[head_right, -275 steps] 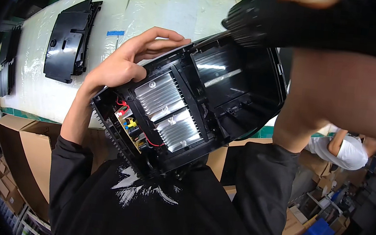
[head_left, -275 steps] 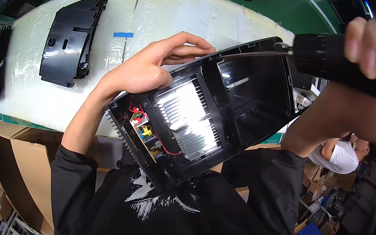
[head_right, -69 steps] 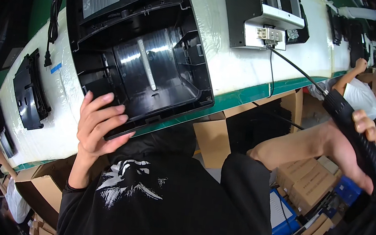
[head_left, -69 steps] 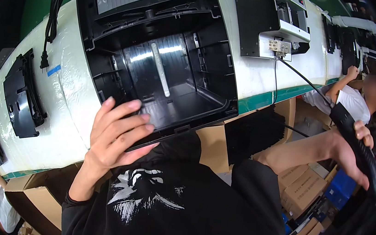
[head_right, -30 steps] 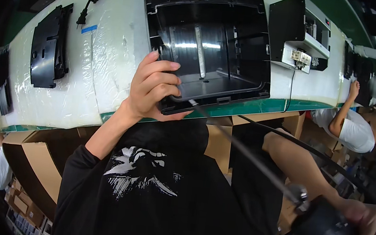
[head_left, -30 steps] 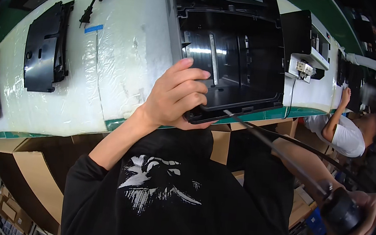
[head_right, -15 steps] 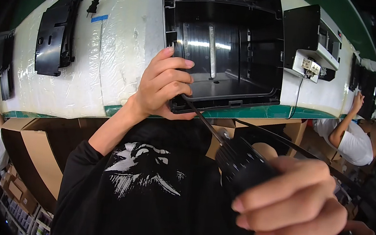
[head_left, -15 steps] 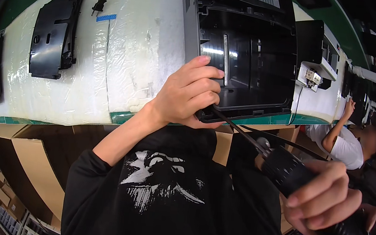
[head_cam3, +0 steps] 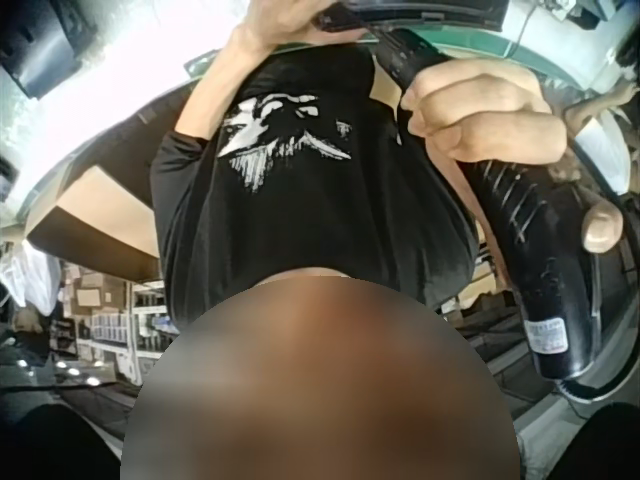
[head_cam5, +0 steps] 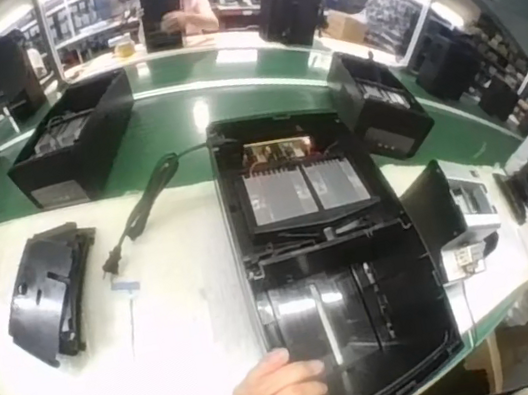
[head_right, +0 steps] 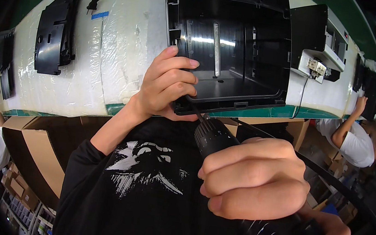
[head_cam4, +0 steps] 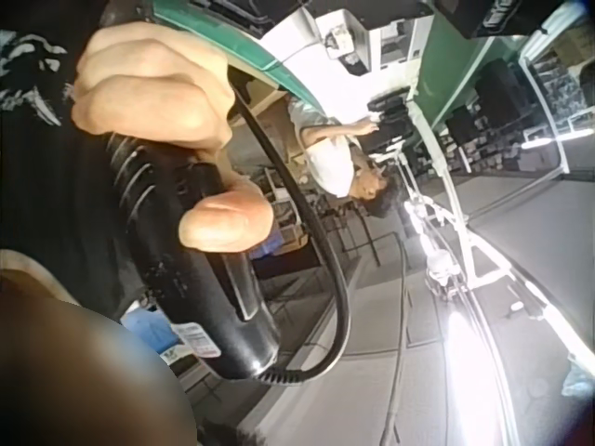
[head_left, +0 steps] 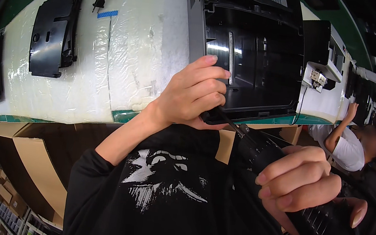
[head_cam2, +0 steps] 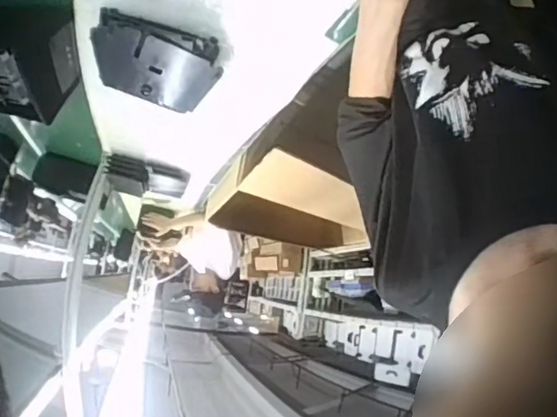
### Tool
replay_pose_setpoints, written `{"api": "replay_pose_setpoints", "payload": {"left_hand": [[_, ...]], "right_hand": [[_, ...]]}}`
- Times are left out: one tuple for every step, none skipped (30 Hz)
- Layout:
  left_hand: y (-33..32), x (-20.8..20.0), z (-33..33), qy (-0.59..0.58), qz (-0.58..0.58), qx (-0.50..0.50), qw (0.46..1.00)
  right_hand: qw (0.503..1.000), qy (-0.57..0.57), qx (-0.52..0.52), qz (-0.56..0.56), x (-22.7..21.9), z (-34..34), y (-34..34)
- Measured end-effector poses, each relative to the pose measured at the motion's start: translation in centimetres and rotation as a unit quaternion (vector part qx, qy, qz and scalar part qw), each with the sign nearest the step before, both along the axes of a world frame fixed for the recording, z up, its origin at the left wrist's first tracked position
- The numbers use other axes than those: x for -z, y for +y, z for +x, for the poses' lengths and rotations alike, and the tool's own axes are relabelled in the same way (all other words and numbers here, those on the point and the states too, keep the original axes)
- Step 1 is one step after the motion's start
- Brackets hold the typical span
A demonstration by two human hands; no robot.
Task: Assembling components and housing of an electronic device at a factory workstation using an electric screwdriver.
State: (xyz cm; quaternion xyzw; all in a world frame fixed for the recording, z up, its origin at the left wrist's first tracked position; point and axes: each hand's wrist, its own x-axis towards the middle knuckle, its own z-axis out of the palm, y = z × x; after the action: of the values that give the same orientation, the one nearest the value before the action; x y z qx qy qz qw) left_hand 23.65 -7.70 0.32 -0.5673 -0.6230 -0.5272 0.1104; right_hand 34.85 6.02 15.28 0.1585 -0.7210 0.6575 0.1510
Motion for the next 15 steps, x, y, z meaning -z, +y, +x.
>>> {"api": "replay_pose_setpoints", "payload": {"left_hand": [[0.2, -0.2, 0.0, 0.0, 0.005, 0.003, 1.0], [0.5, -0.6, 0.0, -0.009, 0.007, 0.018, 1.0], [0.8, -1.0, 0.0, -0.017, 0.008, 0.032, 0.999], [0.1, -0.7, -0.2, -0.013, 0.001, 0.028, 1.0], [0.0, -0.4, -0.3, -0.005, -0.002, 0.029, 1.0], [-0.1, -0.1, -0.2, 0.004, -0.007, 0.029, 1.0], [0.0, 0.0, -0.1, -0.005, 0.01, 0.037, 0.999], [0.2, 0.3, 0.1, -0.012, 0.024, 0.044, 0.999], [0.1, 0.3, 0.1, -0.002, -0.006, 0.044, 0.999], [-0.2, 0.2, 0.3, 0.008, -0.038, 0.041, 0.998], [0.1, 0.1, 0.7, 0.003, -0.007, 0.036, 0.999], [0.4, 0.3, 0.8, -0.002, 0.02, 0.03, 0.999], [0.4, 0.1, 0.8, -0.006, 0.031, 0.023, 0.999], [0.3, 0.3, 0.8, 0.004, 0.03, 0.018, 0.999], [0.5, 0.2, 0.9, 0.004, 0.03, 0.02, 0.999]], "right_hand": [[0.997, -0.019, -0.056, 0.04, -0.6, -0.4, 0.7], [0.997, -0.019, -0.054, 0.044, -1.0, -0.4, 0.7], [0.997, -0.032, -0.069, 0.006, -1.5, -0.3, 0.6], [0.992, -0.029, -0.109, -0.055, -0.6, -1.1, 0.4], [0.984, -0.032, -0.139, -0.103, -0.4, -1.7, 0.2], [0.982, -0.019, -0.152, -0.11, -0.3, -2.1, 0.5], [0.976, -0.046, -0.203, -0.067, -0.8, -2.6, 1.1], [0.964, -0.069, -0.255, -0.024, -0.8, -3.2, 1.4], [0.976, -0.064, -0.205, -0.048, -0.4, -2.8, 0.8], [0.983, -0.058, -0.156, -0.076, 0.0, -2.0, 0.0], [0.986, -0.029, -0.148, -0.075, 0.2, -1.6, 0.3], [0.978, -0.094, -0.174, -0.069, -0.3, -1.9, 0.8], [0.971, -0.097, -0.211, -0.052, -0.2, -2.2, 1.5], [0.964, -0.1, -0.246, -0.033, -0.1, -2.5, 1.7], [0.969, -0.107, -0.22, -0.034, -0.2, -2.0, 1.4]]}}
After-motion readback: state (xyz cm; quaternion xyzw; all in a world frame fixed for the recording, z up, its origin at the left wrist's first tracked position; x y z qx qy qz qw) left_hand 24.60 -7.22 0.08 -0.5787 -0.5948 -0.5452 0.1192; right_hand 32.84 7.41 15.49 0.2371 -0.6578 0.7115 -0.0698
